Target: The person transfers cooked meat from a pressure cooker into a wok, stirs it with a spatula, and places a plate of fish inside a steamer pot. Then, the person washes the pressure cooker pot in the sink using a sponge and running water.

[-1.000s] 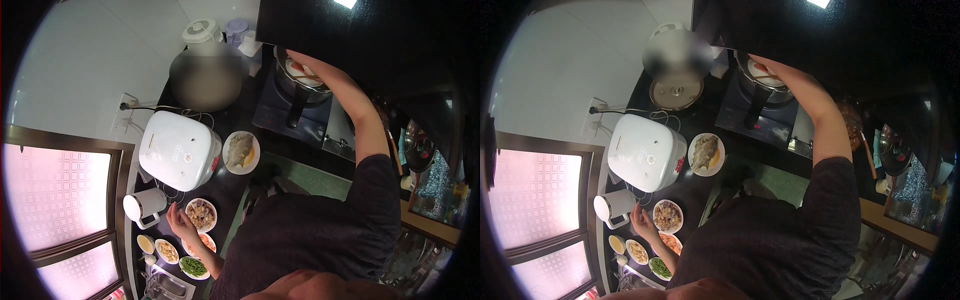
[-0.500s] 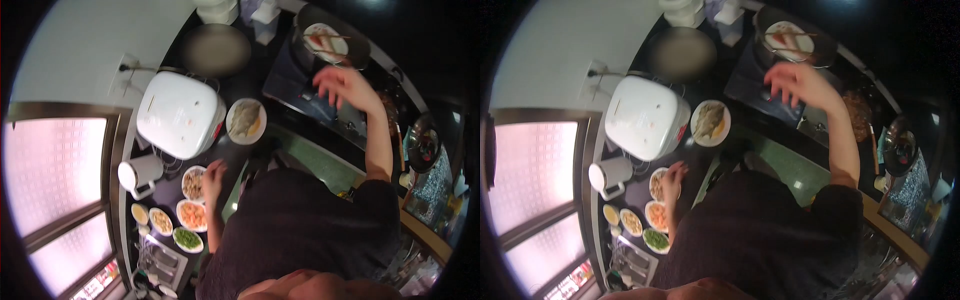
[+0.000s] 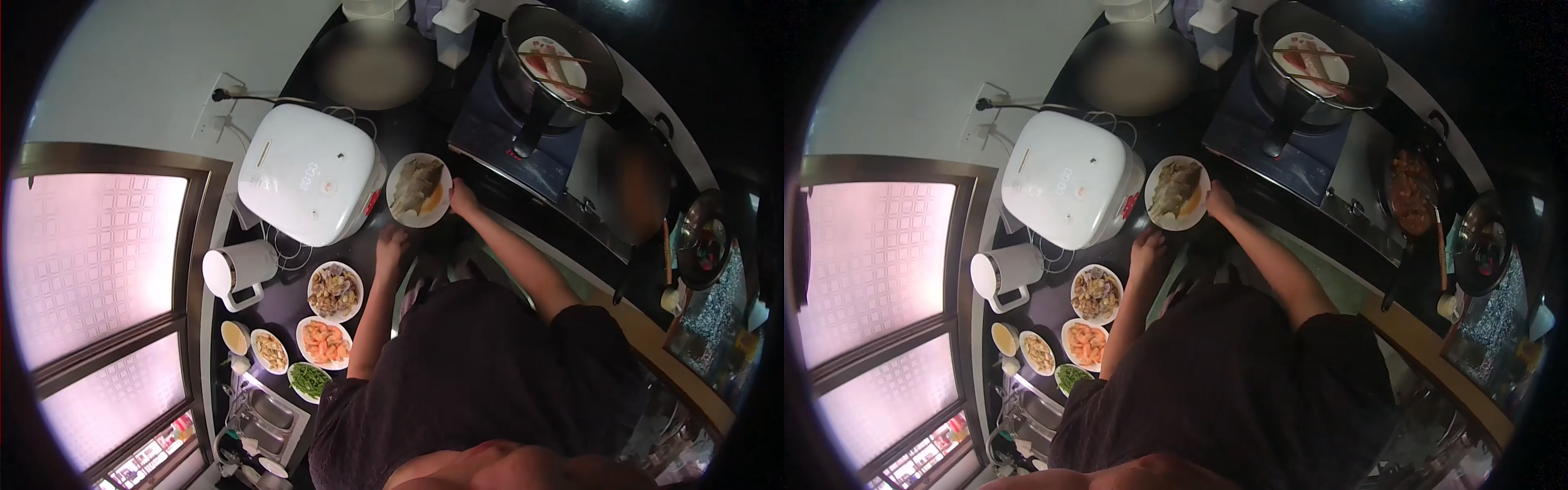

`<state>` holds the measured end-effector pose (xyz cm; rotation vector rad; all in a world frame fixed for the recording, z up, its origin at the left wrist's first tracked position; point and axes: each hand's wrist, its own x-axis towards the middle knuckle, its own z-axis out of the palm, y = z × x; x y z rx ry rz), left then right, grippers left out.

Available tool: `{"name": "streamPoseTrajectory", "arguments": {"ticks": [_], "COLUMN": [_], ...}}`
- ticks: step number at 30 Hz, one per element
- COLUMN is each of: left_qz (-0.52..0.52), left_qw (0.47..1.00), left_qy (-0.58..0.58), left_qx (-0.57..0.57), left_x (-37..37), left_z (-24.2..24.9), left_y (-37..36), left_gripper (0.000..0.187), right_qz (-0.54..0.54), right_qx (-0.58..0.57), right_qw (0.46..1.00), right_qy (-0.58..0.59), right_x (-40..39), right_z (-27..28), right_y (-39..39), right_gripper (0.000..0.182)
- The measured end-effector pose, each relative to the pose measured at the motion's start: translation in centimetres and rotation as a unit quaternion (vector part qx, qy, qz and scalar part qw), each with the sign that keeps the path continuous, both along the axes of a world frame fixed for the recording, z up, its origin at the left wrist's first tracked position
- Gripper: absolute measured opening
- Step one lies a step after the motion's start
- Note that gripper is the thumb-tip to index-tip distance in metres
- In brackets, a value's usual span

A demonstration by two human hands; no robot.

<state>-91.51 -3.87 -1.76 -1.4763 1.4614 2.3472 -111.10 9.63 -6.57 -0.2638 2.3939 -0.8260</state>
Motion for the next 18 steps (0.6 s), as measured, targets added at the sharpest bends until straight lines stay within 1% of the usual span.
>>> {"name": "streamPoseTrajectory", "arguments": {"ticks": [2, 3, 6, 7, 10, 11, 13, 14, 15, 18], "left_qz": [-0.005, -0.015, 0.005, -0.002, -0.013, -0.013, -0.015, -0.026, -0.036, -0.055], "left_qw": [1.000, 1.000, 1.000, 0.999, 0.998, 0.998, 0.996, 0.996, 0.995, 0.994], "left_qy": [0.001, -0.007, 0.022, 0.028, 0.047, 0.056, 0.072, 0.072, 0.072, 0.075], "left_qx": [-0.004, -0.014, -0.009, -0.016, -0.032, -0.035, -0.045, -0.048, -0.051, -0.052], "left_x": [0.6, 1.0, 2.9, 3.3, 5.0, 5.5, 6.7, 7.1, 7.5, 7.6], "left_z": [1.0, 1.4, 1.5, 2.0, 4.5, 5.5, 6.5, 6.8, 7.2, 8.6], "left_y": [-0.4, -0.5, -0.5, -0.5, -0.6, -0.5, -0.5, -0.7, -1.0, -1.5], "left_gripper": [0.052, 0.051, 0.050, 0.049, 0.044, 0.042, 0.038, 0.037, 0.036, 0.034], "right_qz": [-0.048, -0.003, -0.038, -0.041, -0.010, 0.008, 0.011, 0.013, -0.001, 0.026], "right_qx": [-0.018, -0.014, -0.022, -0.021, -0.018, 0.002, -0.027, -0.042, -0.090, -0.162], "right_qw": [0.997, 0.991, 0.998, 0.995, 0.992, 0.989, 0.998, 0.999, 0.994, 0.980], "right_qy": [-0.064, 0.134, 0.052, 0.093, 0.124, 0.149, 0.049, -0.001, -0.057, -0.114], "right_x": [-0.3, 0.2, 0.1, 0.4, 0.9, 1.1, 1.1, 1.1, 1.3, 0.8], "right_z": [3.7, -1.2, -1.0, -1.0, 0.4, 1.1, 4.4, 6.9, 10.3, 15.8], "right_y": [-0.8, -0.4, -0.3, -0.2, 1.4, 2.2, 4.1, 5.0, 5.8, 8.4], "right_gripper": [0.025, 0.021, 0.020, 0.022, 0.023, 0.024, 0.021, 0.021, 0.022, 0.024]}}
